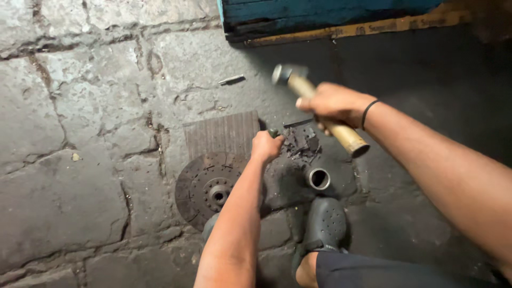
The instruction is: The person uses a hammer and a metal rod to repeatedly strike a circular metal part resting on a wooden block. The person adjusts the rod and part between strikes, continuing the hammering process throughout the clip.
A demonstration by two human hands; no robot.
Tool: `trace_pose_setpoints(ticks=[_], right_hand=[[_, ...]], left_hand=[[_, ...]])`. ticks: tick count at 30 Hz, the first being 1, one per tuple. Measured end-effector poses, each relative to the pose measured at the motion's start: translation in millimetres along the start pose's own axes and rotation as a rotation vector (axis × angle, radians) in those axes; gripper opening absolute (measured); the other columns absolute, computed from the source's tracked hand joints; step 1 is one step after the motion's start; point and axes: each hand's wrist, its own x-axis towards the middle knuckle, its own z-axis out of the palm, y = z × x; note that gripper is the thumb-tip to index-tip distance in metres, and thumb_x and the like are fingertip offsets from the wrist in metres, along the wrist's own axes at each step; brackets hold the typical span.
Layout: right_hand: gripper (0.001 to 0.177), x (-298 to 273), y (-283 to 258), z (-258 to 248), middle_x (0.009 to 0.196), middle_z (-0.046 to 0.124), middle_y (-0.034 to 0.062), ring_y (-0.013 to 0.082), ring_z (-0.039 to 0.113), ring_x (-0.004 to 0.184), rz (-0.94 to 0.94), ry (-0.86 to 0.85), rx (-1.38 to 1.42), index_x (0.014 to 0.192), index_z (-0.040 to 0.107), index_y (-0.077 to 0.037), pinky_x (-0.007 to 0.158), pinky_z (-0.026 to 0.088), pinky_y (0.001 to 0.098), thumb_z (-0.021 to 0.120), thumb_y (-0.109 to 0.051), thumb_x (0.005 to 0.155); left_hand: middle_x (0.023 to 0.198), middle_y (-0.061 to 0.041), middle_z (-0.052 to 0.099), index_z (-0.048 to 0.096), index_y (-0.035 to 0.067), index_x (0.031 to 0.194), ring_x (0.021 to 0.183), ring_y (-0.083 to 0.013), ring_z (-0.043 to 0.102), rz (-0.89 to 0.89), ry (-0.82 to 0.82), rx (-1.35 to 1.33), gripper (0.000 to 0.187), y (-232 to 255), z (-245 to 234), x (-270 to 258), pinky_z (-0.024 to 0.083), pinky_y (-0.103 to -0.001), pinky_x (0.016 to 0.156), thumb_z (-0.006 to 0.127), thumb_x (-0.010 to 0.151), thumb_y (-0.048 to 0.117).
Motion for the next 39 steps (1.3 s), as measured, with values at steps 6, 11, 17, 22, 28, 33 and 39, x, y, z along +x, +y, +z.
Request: trace_pose_setpoints(ticks=[6, 11, 17, 22, 28, 33, 39], right_hand=[[0.027, 4.8, 16.4, 42.3, 0.065, 0.055, 0.0066, 0.0173, 0.055, 0.048, 0.146, -0.212, -0.073, 0.095, 0.065, -0.003, 0.041, 0.049, 0.0350, 0.065, -0.030, 0.096], [0.034, -21.8, 47.6, 56.9, 0.067, 0.054, 0.0039, 0.0148, 0.052, 0.049, 0.188, -0.303, 0.048, 0.095, 0.059, -0.002, 0.041, 0.048, 0.0323, 0.065, -0.036, 0.098], [0.043, -119.8, 55.6, 50.2, 0.074, 0.055, 0.0036, 0.0120, 0.053, 0.050, 0.081, -0.279, 0.050, 0.116, 0.056, -0.004, 0.039, 0.048, 0.0306, 0.062, -0.040, 0.094], [0.042, -178.2, 70.7, 45.7, 0.070, 0.055, 0.0052, 0.0147, 0.053, 0.047, 0.101, -0.151, 0.108, 0.114, 0.058, -0.012, 0.038, 0.046, 0.0325, 0.067, -0.045, 0.090], [0.039, -151.3, 103.3, 73.5, 0.074, 0.054, 0.0052, 0.0139, 0.052, 0.050, 0.147, -0.059, 0.427, 0.114, 0.052, -0.012, 0.041, 0.048, 0.0321, 0.066, -0.038, 0.090], [0.041, -72.9, 187.2, 179.7, 0.077, 0.058, 0.0089, 0.0208, 0.059, 0.052, 0.179, -0.041, 0.480, 0.114, 0.048, -0.007, 0.042, 0.052, 0.0392, 0.072, -0.031, 0.090], [0.063, -36.5, 284.2, 366.4, 0.092, 0.074, 0.0257, 0.0446, 0.070, 0.089, 0.150, 0.322, -0.219, 0.120, 0.044, -0.009, 0.079, 0.056, 0.0558, 0.074, -0.055, 0.089]], left_hand=[[0.099, -0.025, 0.074, 0.076, 0.003, 0.101, 0.100, -0.0400, 0.072, -0.014, -0.017, 0.005, 0.041, -4.6, 1.4, -4.1, 0.056, -0.047, 0.090, 0.073, 0.082, 0.039], [0.097, -0.024, 0.075, 0.074, 0.000, 0.099, 0.092, -0.0399, 0.079, -0.240, -0.165, -0.070, 0.038, -27.9, 21.1, 11.1, 0.063, -0.048, 0.080, 0.071, 0.084, 0.035], [0.096, -0.022, 0.075, 0.077, 0.006, 0.095, 0.098, -0.0420, 0.071, 0.303, 0.042, 0.031, 0.024, -40.0, 11.8, -1.8, 0.057, -0.046, 0.081, 0.069, 0.078, 0.022], [0.090, -0.024, 0.073, 0.075, 0.004, 0.095, 0.094, -0.0426, 0.071, 0.202, 0.117, -0.115, 0.028, -26.6, -21.4, -38.6, 0.055, -0.047, 0.078, 0.070, 0.088, 0.031], [0.084, -0.024, 0.073, 0.073, 0.001, 0.089, 0.086, -0.0409, 0.073, 0.154, 0.127, -0.123, 0.035, -10.4, -43.0, -61.6, 0.055, -0.046, 0.076, 0.069, 0.089, 0.036], [0.077, -0.023, 0.070, 0.072, 0.001, 0.086, 0.076, -0.0375, 0.071, 0.140, 0.162, -0.164, 0.036, -13.4, -53.5, -58.8, 0.053, -0.045, 0.071, 0.071, 0.088, 0.037], [0.061, -0.013, 0.062, 0.066, 0.000, 0.075, 0.058, -0.0201, 0.060, 0.145, 0.103, -0.243, 0.038, -21.6, -67.6, -87.8, 0.050, -0.040, 0.061, 0.071, 0.089, 0.035]])
